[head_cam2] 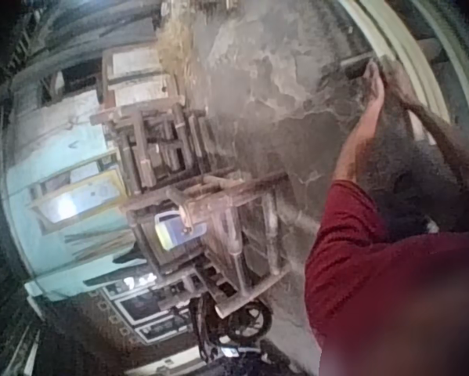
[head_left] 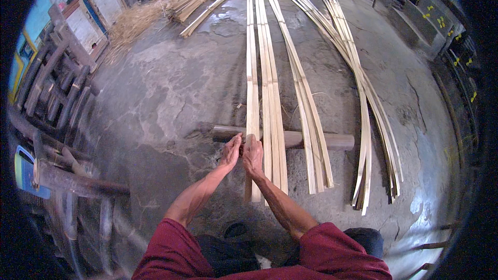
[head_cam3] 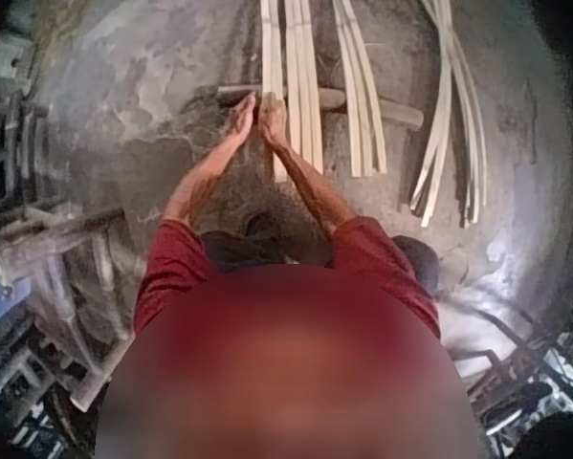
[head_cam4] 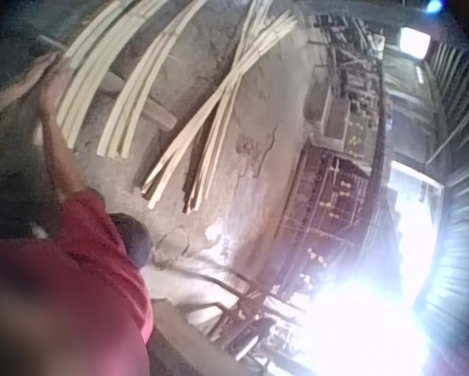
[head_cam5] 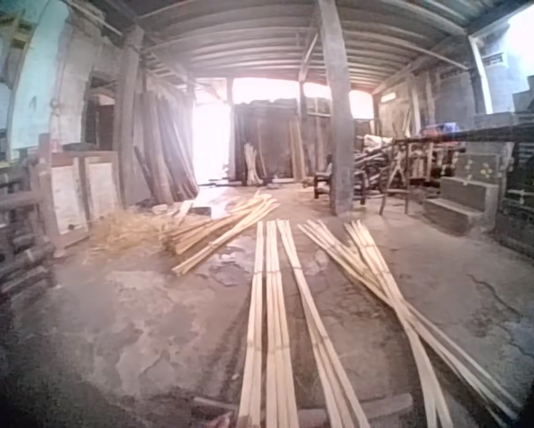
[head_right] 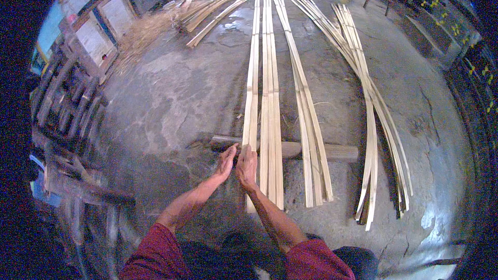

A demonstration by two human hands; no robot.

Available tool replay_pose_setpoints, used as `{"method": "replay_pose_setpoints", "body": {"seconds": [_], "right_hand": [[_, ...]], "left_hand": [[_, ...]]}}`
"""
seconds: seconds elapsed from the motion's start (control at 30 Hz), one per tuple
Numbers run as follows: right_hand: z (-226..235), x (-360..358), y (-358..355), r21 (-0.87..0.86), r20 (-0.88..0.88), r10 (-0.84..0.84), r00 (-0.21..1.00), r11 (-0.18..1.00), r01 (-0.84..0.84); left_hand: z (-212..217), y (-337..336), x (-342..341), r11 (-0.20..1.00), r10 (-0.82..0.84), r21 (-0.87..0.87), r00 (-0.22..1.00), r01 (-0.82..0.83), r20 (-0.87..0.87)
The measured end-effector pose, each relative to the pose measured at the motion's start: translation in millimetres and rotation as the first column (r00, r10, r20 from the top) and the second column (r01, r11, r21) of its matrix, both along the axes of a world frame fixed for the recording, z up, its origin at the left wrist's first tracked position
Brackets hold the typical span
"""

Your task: The person sits on the floor and arranges thin bamboo strips into a neat stack. They pick up strips from a pile, align them, and place them on a wooden support. The person occasionally stands to gather more strips and then resumes arranging them.

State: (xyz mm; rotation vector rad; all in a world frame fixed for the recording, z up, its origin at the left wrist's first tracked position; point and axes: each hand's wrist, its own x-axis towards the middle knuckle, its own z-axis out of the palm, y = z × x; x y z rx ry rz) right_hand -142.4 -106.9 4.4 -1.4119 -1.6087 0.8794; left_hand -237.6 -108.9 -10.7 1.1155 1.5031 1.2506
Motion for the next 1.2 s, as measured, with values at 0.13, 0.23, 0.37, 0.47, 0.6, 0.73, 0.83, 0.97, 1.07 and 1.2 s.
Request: {"method": "replay_pose_setpoints", "body": {"seconds": [0.13, 0.23, 0.37, 0.47, 0.6, 0.73, 0.83, 0.97, 1.07, 1.2], "right_hand": [[2.0, 2.1, -4.3, 0.029, 0.067, -0.002, 0.998, 1.000, 0.000], [1.9, 5.2, -7.8, 0.184, 0.238, -0.012, 0.971, 0.982, -0.033], [2.5, 13.6, -8.6, 0.073, 0.309, 0.046, 0.950, 0.995, -0.072], [7.5, 16.5, -8.8, -0.041, 0.279, 0.127, 0.952, 0.992, -0.121], [23.8, 11.8, -4.1, -0.075, 0.056, 0.077, 0.995, 0.995, -0.073], [40.1, 10.9, 13.8, 0.129, -0.039, -0.058, 0.998, 0.990, 0.062], [38.1, 23.8, 25.6, 0.132, 0.028, -0.061, 0.998, 0.990, 0.056], [14.1, 47.1, 23.4, 0.158, 0.086, -0.030, 0.996, 0.987, 0.016], [-6.9, 55.9, 16.4, 0.036, 0.238, 0.003, 0.971, 0.999, -0.011], [-18.0, 47.5, 7.5, 0.026, 0.203, 0.059, 0.977, 0.997, -0.066]], "left_hand": [[2.5, 3.4, 0.7, 1.000, -0.006, 0.029, 0.984, 0.011, -0.180], [7.6, 3.6, 0.7, 0.998, -0.050, -0.054, 0.973, 0.039, -0.225], [10.5, 1.6, 2.6, 0.982, -0.101, -0.177, 0.980, 0.070, -0.173], [2.8, 4.9, -0.3, 0.985, -0.097, -0.148, 0.994, 0.088, -0.056], [-14.2, 14.5, -5.2, 0.997, 0.082, -0.019, 0.983, -0.080, 0.162], [-24.1, 0.8, 5.8, 0.977, 0.185, 0.096, 0.982, -0.188, 0.036], [-24.7, -16.2, 21.3, 0.966, -0.034, -0.252, 0.994, 0.060, 0.108], [-23.4, -16.9, 33.9, 0.906, 0.240, -0.403, 0.942, -0.131, 0.232], [-24.2, -10.0, 32.3, 0.882, 0.398, -0.300, 0.915, -0.363, 0.062], [-27.0, -15.0, 32.9, 0.898, 0.306, -0.296, 0.945, -0.326, -0.111]]}}
